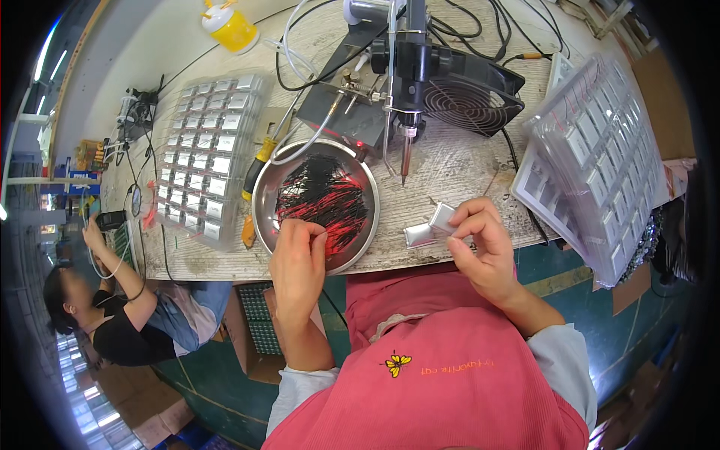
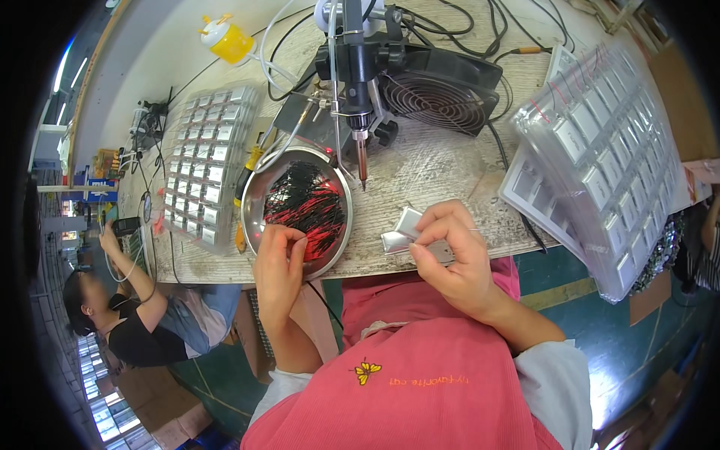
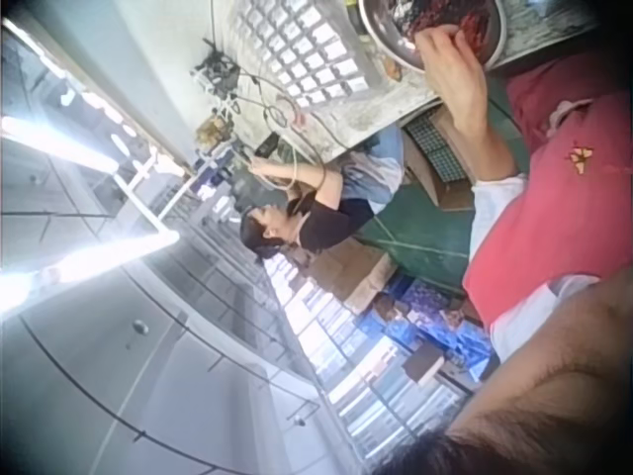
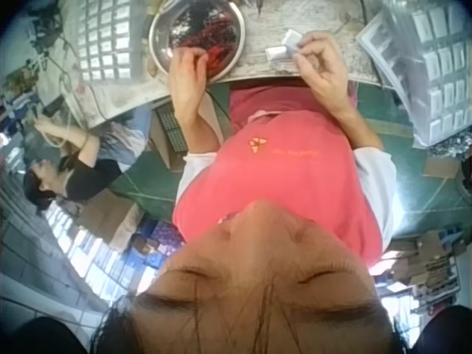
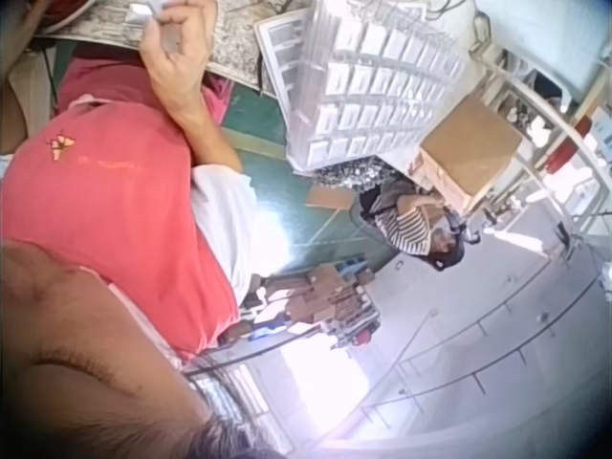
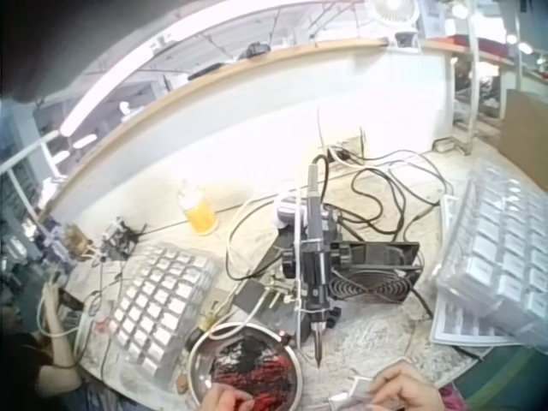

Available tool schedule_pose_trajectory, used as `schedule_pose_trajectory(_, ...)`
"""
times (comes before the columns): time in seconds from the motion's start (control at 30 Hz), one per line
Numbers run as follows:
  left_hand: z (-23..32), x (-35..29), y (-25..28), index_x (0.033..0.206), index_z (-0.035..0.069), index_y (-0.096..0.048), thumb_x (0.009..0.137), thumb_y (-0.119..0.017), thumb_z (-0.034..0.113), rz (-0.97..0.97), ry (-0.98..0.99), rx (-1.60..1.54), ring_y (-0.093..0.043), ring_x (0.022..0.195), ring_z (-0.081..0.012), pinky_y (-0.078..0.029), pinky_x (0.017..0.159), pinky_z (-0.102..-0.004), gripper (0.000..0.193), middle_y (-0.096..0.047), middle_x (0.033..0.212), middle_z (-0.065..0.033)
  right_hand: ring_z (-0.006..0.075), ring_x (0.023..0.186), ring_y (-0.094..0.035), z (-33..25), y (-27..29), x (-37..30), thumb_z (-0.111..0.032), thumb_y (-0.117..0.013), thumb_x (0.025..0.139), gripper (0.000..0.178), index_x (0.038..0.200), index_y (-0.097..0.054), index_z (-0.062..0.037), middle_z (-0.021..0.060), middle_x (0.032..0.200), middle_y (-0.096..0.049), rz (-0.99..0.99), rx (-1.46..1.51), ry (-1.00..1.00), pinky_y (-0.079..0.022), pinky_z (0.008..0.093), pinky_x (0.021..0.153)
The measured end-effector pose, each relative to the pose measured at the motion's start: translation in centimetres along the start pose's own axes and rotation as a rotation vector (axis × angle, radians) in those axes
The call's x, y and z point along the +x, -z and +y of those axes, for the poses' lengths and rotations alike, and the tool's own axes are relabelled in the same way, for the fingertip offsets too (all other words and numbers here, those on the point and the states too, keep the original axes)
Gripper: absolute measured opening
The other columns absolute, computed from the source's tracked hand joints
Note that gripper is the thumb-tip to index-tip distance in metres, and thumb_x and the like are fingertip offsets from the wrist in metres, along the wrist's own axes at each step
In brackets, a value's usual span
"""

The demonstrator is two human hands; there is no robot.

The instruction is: The person solders wires onto small battery packs using a mounted soldering iron and places the assembled units into a plastic tray.

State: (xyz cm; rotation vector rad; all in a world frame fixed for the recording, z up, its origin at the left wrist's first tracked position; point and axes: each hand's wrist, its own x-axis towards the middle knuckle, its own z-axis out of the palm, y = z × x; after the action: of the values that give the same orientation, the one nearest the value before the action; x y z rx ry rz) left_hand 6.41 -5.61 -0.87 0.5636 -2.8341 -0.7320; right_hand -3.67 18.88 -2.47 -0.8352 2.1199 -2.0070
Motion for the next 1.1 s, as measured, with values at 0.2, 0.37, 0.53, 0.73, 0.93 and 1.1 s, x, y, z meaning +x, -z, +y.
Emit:
schedule_pose_trajectory(0.2,0.4,0.2,0.3,0.093,0.002,-0.060,0.088,-0.058,0.008,0.054,0.050,-0.098,-0.061,0.079,-0.0308,-0.047,0.069,-0.0374,0.008,-0.062,0.086,-0.0125,0.0205,0.086,-0.052,0.0,0.3,0.3,-0.001,-0.066,0.077,0.015,0.086,-0.054,-0.0048,0.0111,0.096,-0.054,0.010,-0.020,0.005,-0.041,0.0296,0.076)
schedule_pose_trajectory(0.37,-0.1,0.1,-0.1,0.096,0.002,-0.062,0.088,-0.058,0.007,0.079,0.086,-0.228,-0.063,0.074,-0.0273,-0.048,0.066,-0.0344,0.010,-0.064,0.085,-0.0130,0.0206,0.086,-0.052,-0.1,0.3,0.6,-0.001,-0.066,0.078,0.015,0.087,-0.054,-0.0049,0.0104,0.096,-0.053,0.026,-0.021,0.015,-0.041,0.0300,0.078)
schedule_pose_trajectory(0.53,0.3,0.1,0.3,0.100,0.002,-0.065,0.088,-0.059,0.004,0.083,0.114,-0.299,-0.063,0.070,-0.0173,-0.048,0.063,-0.0283,0.014,-0.066,0.083,-0.0114,0.0193,0.083,-0.052,0.1,0.2,0.7,0.001,-0.065,0.078,0.015,0.087,-0.054,-0.0051,0.0092,0.094,-0.053,0.051,-0.002,0.023,-0.041,0.0295,0.076)
schedule_pose_trajectory(0.73,0.2,0.2,0.0,0.098,-0.003,-0.065,0.088,-0.060,0.004,0.149,0.211,-0.354,-0.064,0.070,-0.0182,-0.049,0.062,-0.0286,0.014,-0.066,0.083,-0.0140,0.0180,0.079,-0.051,0.1,-0.1,0.9,0.002,-0.065,0.078,0.015,0.086,-0.054,-0.0043,0.0083,0.091,-0.053,0.065,0.003,0.032,-0.042,0.0286,0.071)
schedule_pose_trajectory(0.93,1.0,0.6,0.0,0.095,-0.001,-0.066,0.085,-0.062,0.002,0.241,-0.070,-0.277,-0.061,0.065,-0.0175,-0.047,0.060,-0.0275,0.011,-0.063,0.078,-0.0111,0.0191,0.079,-0.052,0.2,-0.2,1.5,0.003,-0.064,0.079,0.014,0.085,-0.053,-0.0034,0.0090,0.089,-0.052,0.094,-0.039,0.077,-0.042,0.0289,0.071)
schedule_pose_trajectory(1.1,3.1,0.8,-0.7,0.094,0.000,-0.066,0.084,-0.064,0.000,0.209,-0.003,-0.491,-0.059,0.062,-0.0141,-0.045,0.056,-0.0250,0.010,-0.062,0.076,-0.0086,0.0200,0.079,-0.052,0.4,-0.6,2.2,0.003,-0.063,0.079,0.013,0.084,-0.053,-0.0031,0.0095,0.089,-0.052,0.106,-0.057,0.091,-0.042,0.0291,0.071)
